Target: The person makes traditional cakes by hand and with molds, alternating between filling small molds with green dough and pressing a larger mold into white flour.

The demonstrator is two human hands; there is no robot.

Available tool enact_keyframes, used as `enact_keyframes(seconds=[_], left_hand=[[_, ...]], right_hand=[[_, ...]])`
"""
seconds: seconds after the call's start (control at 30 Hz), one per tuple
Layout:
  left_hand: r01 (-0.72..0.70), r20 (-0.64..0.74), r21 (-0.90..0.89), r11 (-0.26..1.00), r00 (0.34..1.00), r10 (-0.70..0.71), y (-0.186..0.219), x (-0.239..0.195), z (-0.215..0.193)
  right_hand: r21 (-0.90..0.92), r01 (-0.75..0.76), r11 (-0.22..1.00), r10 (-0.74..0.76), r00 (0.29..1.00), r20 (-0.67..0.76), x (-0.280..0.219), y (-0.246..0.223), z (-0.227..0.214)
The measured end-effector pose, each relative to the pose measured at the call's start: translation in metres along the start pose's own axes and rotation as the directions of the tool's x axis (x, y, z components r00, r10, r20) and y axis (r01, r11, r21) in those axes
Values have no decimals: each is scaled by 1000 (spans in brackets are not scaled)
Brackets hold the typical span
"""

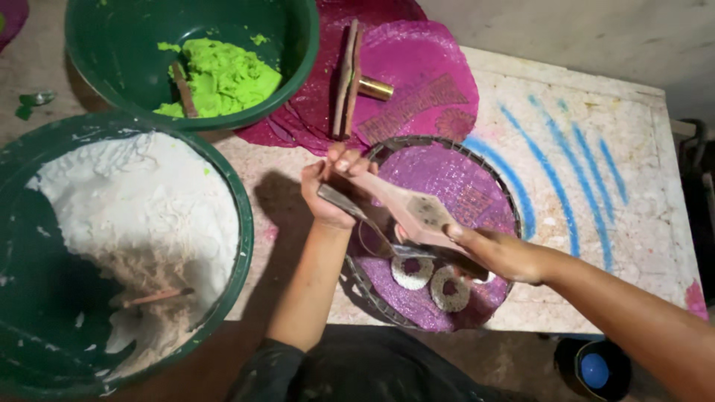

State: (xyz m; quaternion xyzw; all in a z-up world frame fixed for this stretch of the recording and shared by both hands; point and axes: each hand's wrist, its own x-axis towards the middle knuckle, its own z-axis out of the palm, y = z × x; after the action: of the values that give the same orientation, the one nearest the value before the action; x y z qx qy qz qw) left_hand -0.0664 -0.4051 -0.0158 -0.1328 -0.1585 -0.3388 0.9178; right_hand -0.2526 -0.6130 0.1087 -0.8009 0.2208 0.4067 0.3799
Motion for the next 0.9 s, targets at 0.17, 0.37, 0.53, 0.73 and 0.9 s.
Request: enact_keyframes(seconds=[0.17, 0.37, 0.53, 0.73, 0.9], left_hand=[[-20, 106, -63, 998, 994, 27, 25, -2, -18], [-27, 49, -80, 996, 998, 31, 16, -16, -36], [-35, 8, -99, 994, 999, 36, -8, -4, -47], [20, 171, -61, 998, 985, -10, 5, 28, -41], [9, 122, 63, 998, 992, -17, 31, 23, -30]], right_hand=[[-25, 61, 998, -62, 996, -58, 7, -37, 16], [88, -28, 996, 31, 999, -35, 3, -37, 20], [-54, -11, 998, 3, 990, -141, -2, -27, 11], [-159, 102, 982, -146, 944, -296, 5, -38, 14], [-62, 192, 979, -201, 945, -257, 13, -46, 30]])
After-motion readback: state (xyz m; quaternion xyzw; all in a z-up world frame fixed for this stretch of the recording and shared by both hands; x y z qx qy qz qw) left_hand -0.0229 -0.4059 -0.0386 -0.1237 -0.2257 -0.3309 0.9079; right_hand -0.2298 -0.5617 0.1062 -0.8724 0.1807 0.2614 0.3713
